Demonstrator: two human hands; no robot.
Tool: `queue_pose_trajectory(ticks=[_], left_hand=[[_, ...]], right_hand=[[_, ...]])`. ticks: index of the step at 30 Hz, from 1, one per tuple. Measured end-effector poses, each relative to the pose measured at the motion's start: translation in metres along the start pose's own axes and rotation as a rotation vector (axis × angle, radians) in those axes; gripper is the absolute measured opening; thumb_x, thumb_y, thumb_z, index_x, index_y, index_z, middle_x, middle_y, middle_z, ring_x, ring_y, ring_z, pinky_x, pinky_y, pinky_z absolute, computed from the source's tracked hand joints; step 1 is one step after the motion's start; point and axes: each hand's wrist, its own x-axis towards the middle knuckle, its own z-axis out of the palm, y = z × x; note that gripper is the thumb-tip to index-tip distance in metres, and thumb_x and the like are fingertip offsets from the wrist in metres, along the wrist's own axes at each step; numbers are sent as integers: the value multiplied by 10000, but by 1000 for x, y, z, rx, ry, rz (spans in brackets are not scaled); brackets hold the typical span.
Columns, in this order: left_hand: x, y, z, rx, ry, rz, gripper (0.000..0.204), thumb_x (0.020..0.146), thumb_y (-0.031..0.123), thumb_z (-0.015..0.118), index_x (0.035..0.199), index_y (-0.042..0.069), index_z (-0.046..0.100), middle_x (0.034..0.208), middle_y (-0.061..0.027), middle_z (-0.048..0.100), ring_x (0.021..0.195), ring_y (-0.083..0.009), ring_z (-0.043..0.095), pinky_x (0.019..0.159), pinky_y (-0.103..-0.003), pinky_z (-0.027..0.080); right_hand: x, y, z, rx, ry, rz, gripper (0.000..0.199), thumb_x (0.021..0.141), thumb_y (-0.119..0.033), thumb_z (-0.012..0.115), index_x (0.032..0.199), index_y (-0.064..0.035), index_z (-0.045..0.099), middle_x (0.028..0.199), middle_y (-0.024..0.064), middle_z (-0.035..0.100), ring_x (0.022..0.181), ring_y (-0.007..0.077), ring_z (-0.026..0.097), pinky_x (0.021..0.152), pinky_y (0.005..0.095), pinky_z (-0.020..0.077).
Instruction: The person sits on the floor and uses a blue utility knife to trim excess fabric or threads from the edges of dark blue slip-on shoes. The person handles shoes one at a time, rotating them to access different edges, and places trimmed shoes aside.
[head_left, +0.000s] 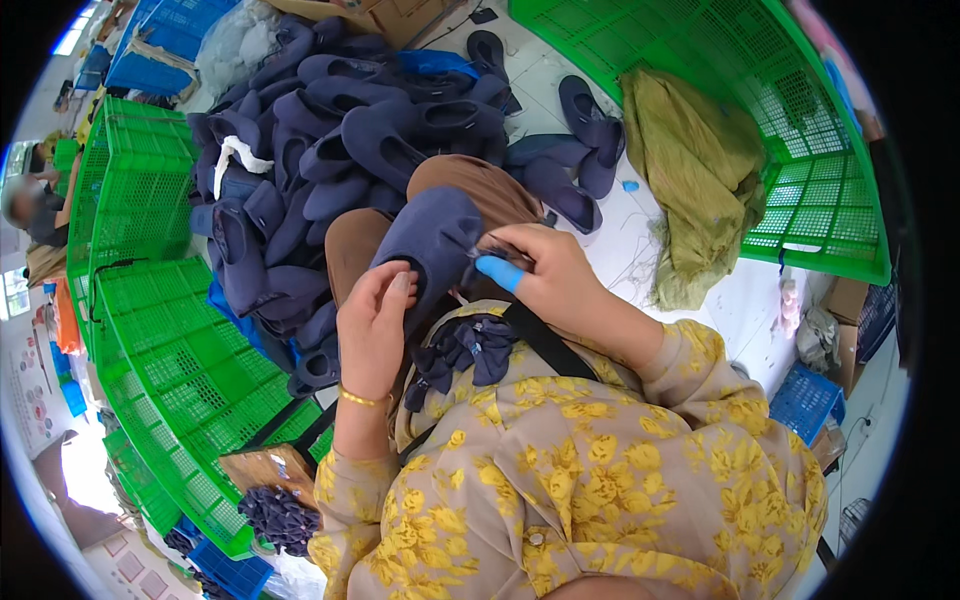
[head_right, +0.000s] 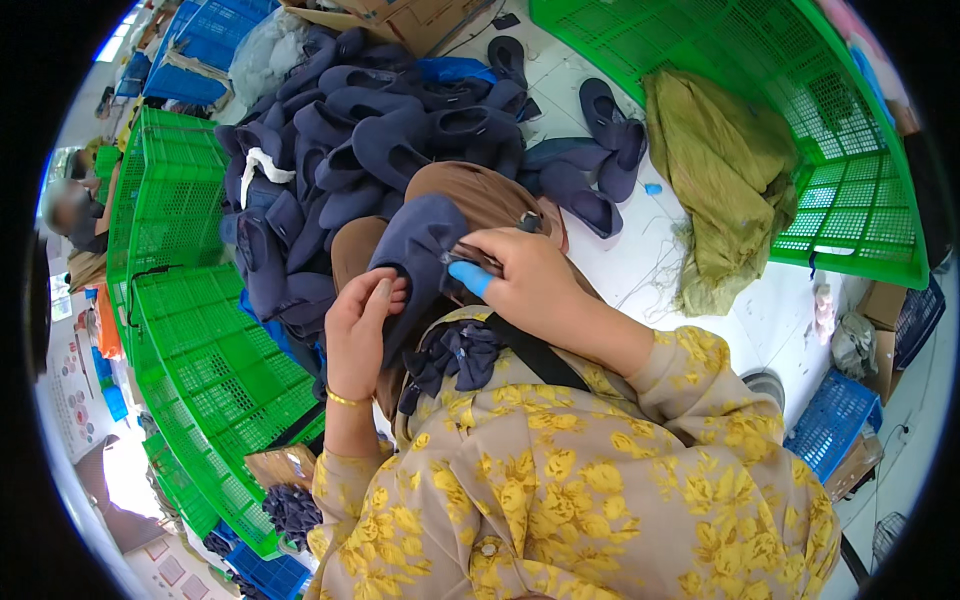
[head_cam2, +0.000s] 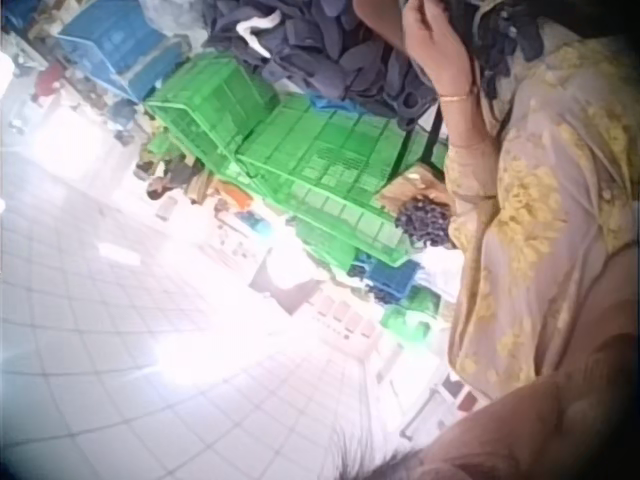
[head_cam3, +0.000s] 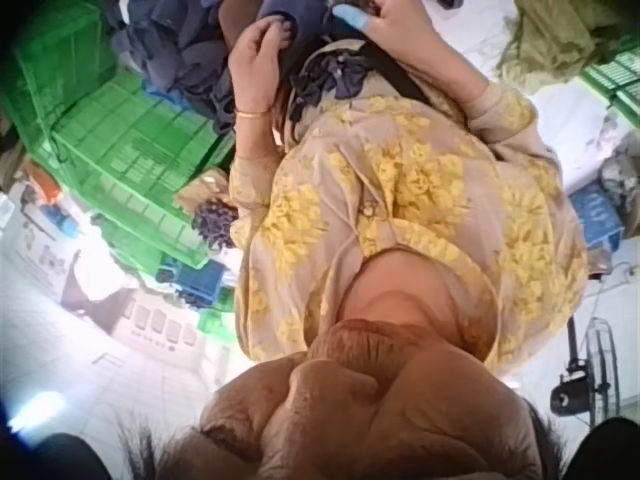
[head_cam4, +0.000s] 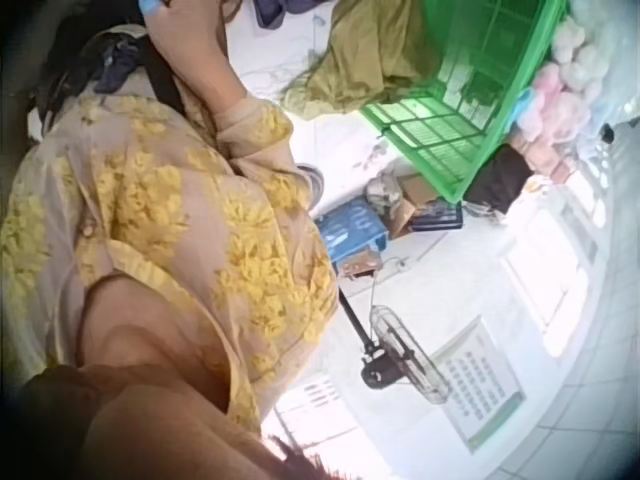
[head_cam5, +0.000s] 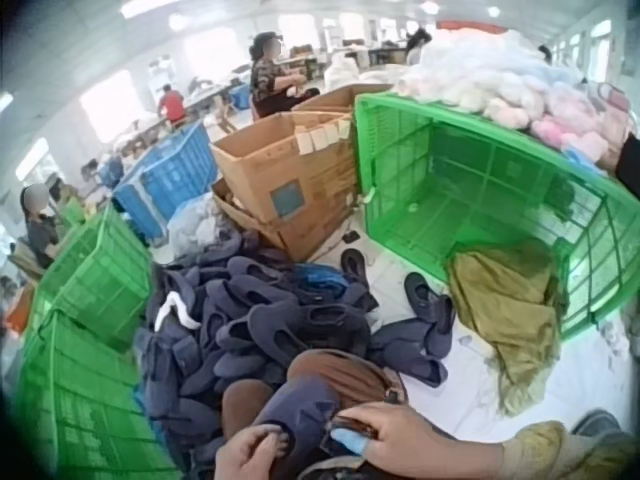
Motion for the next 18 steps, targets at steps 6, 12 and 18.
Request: queue_pose_trajectory(ticks=[6, 12, 18], left_hand=[[16, -23, 9, -526, -78, -304, 168, 936, 122, 592, 1007, -9, 668, 892, -37, 662, 808, -109, 601, 762, -226, 464], [1, -24, 17, -471, -107, -238, 144, 947, 129, 584, 956, 4, 656, 858, -16, 642, 773, -94, 573, 750, -219, 446], [-2, -24, 23, -663, -90, -331, 146, 948, 150, 586, 1020, 31, 628, 863, -8, 621, 778, -72, 528, 716, -203, 410]], right_hand=[[30, 8, 24, 64, -83, 63, 192, 864, -141, 639, 964, 21, 663, 720, 127, 652, 608, 162, 597, 577, 316, 454], [29, -2, 15, -7, -203, 199, 182, 880, -79, 631, 1027, 27, 651, 777, 59, 639, 713, 80, 527, 662, 262, 447], [36, 6, 8, -46, -273, 74, 187, 892, -111, 650, 1021, 24, 648, 830, 71, 670, 760, 97, 566, 705, 279, 466]])
